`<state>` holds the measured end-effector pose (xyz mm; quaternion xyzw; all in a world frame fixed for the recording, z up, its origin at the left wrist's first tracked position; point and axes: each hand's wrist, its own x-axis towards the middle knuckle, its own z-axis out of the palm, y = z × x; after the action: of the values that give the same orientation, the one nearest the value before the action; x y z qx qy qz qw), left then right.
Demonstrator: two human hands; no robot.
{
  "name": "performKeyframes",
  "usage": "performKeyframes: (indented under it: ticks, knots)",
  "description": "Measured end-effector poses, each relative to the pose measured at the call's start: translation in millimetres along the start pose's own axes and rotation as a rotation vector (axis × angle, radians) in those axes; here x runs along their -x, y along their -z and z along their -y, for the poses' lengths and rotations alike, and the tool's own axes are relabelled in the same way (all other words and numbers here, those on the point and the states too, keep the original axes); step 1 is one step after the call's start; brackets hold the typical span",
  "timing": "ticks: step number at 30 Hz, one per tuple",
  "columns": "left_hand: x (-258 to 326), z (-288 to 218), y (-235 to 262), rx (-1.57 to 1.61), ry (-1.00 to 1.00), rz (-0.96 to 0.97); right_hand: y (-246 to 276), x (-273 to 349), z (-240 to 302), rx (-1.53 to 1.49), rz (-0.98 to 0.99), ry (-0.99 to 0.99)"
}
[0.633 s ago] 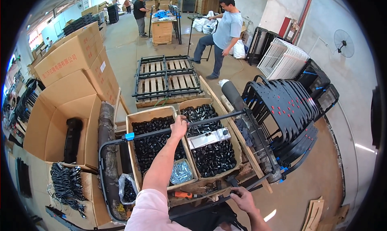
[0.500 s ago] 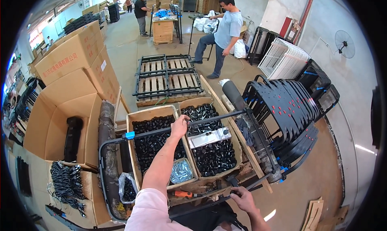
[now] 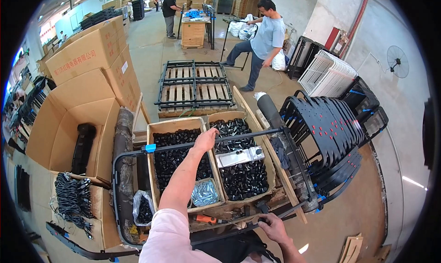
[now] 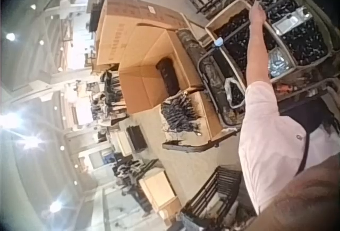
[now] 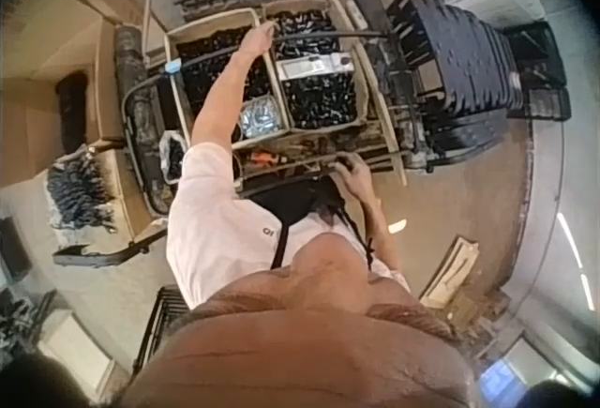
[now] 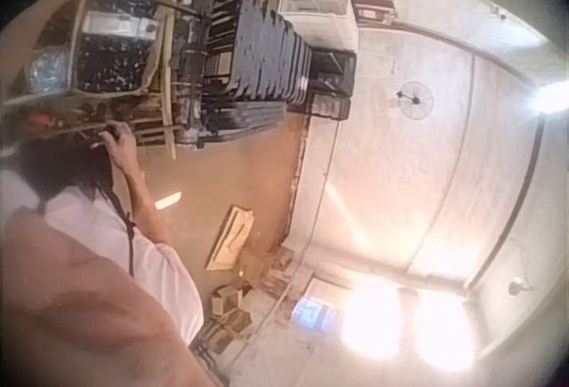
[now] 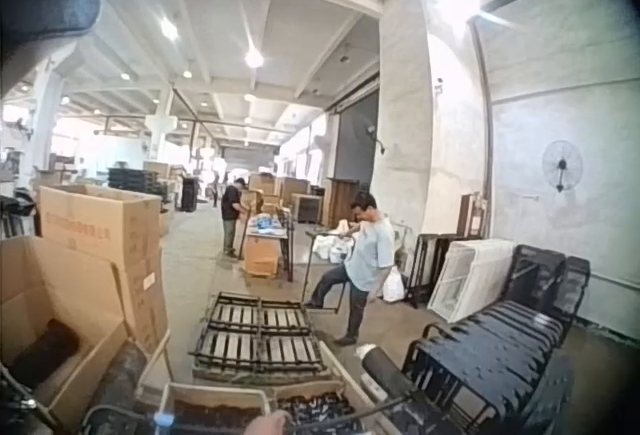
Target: Assembling and securing plastic components onto metal frames using an electric screwdriver in a manufacturing setting.
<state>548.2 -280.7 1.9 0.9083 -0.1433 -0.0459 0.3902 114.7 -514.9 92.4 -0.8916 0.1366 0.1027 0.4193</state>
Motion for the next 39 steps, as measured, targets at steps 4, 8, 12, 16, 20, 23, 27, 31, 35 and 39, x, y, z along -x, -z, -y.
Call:
performKeyframes:
  ticks: [4,8,12,16,20,23,27,31,35,39]
  knots:
    - [1.1,-13.1,0.7,0.047,0.048,0.029,-0.5,1.5,-7.2,-0.009,-0.008,-0.001]
    - [-7.5,-11.0,-3.5,0.018,-0.015,0.098,0.3,1.0,-18.7,-0.017,-0.02,0.031]
    - [-3.9,-1.3,-9.9,0.058,-0.023,-0.119,5.9,2.4,-22.4,-0.055,-0.027,0.012]
    - [-4.1,7.2,-6.5,0.199,0.003,0.015,10.0,2.0,-39.1,-0.048,-0.055,0.089]
    - [-5.0,13.0,-15.9,0.274,-0.092,-0.023,16.4,0.6,-41.8,-0.049,-0.037,0.076]
    - [2.0,16.1,-18.0,0.178,0.01,-0.064,21.7,-5.2,-48.8,-0.047,-0.02,0.111]
    - [13.5,-8.9,-16.2,0.071,0.017,-0.149,39.9,-4.0,-55.6,-0.018,0.017,0.117]
    - [8.2,-13.8,-26.2,-0.028,0.017,-0.251,59.0,-0.6,-63.7,-0.067,0.054,0.055]
    - [0.4,-5.4,-27.5,-0.078,0.029,-0.218,70.9,0.9,-84.8,-0.09,0.031,0.077]
    - [4.9,19.6,-19.2,-0.115,-0.017,-0.22,72.2,1.0,-111.2,-0.083,0.089,0.154]
